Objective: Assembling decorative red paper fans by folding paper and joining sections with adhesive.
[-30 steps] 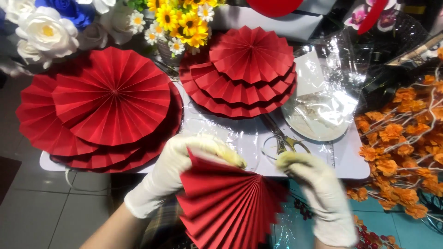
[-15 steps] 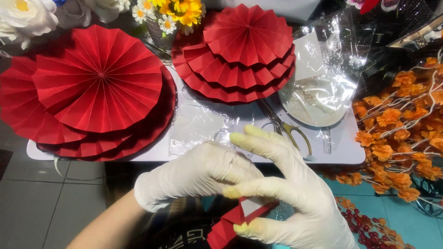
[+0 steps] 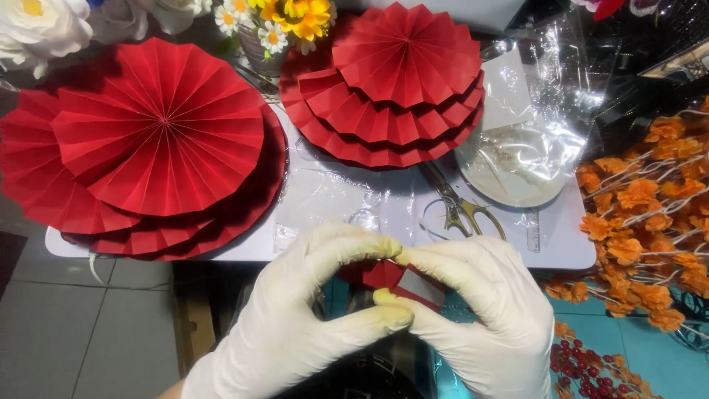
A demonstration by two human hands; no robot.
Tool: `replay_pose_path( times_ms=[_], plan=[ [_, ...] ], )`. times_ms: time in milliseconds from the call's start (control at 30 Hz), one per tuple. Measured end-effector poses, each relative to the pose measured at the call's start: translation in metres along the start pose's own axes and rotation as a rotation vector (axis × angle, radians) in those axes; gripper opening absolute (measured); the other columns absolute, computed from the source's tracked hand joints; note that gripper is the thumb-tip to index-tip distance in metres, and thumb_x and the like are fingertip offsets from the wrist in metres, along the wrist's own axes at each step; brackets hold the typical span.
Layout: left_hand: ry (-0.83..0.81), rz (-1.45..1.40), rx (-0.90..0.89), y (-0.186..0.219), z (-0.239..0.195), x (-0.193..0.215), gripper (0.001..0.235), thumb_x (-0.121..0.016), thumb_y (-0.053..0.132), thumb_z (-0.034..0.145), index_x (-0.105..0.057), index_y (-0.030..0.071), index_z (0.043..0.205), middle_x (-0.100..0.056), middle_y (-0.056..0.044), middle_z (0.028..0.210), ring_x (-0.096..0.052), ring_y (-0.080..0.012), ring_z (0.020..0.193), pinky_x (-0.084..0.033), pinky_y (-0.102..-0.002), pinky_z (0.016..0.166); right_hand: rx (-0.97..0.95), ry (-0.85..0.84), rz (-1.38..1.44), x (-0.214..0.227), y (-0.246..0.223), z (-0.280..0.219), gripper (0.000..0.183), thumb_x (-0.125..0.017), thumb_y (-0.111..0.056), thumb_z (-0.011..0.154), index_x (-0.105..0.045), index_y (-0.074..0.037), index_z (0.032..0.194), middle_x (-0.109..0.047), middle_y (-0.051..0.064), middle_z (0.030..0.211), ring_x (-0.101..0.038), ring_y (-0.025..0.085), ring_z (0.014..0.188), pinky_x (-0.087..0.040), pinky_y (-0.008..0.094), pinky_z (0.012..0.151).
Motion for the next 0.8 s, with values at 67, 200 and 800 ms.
replay_pose_path(
  times_ms=[67, 200, 800],
  plan=[
    [0.035, -0.084, 0.088, -0.004, 0.0, -0.001, 0.04, -0.076, 0.023, 0.07, -0.062, 0.011, 0.107, -0.066, -0.003, 0.105, -0.066, -0.0116, 0.096, -0.052, -0.024, 0.088, 0.016, -0.006, -0.013, -0.001, 0.001, -0.001, 0.031, -0.07, -0.023, 0.072, -0.065, -0.004, 0.096, -0.068, 0.006, 0.089, -0.062, 0.018, 0.077, -0.046, 0.029, 0.074],
    [0.011, -0.241, 0.197, -0.013, -0.001, -0.003, 0.034, -0.074, 0.02, 0.071, -0.066, 0.013, 0.103, -0.069, -0.002, 0.099, -0.068, -0.0112, 0.092, -0.053, -0.024, 0.087, 0.013, 0.004, 0.041, -0.001, 0.005, -0.003, 0.035, -0.074, -0.02, 0.069, -0.063, -0.001, 0.097, -0.067, 0.008, 0.084, -0.06, 0.018, 0.072, -0.048, 0.028, 0.071],
    [0.038, -0.238, 0.204, -0.016, 0.001, -0.004, 0.012, -0.074, 0.013, 0.073, -0.07, 0.013, 0.084, -0.064, 0.0, 0.091, -0.066, -0.0104, 0.085, -0.052, -0.021, 0.08, -0.1, -0.046, 0.074, -0.001, 0.007, -0.002, 0.041, -0.075, -0.014, 0.069, -0.062, -0.003, 0.107, -0.068, 0.008, 0.098, -0.065, 0.016, 0.085, -0.051, 0.024, 0.082]
  ],
)
Point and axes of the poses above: each hand's wrist, its own z-axis towards the middle knuckle, its own x-axis out of the back of the hand, y = z × x, the point moved 5 cm from there along z, towards the middle knuckle
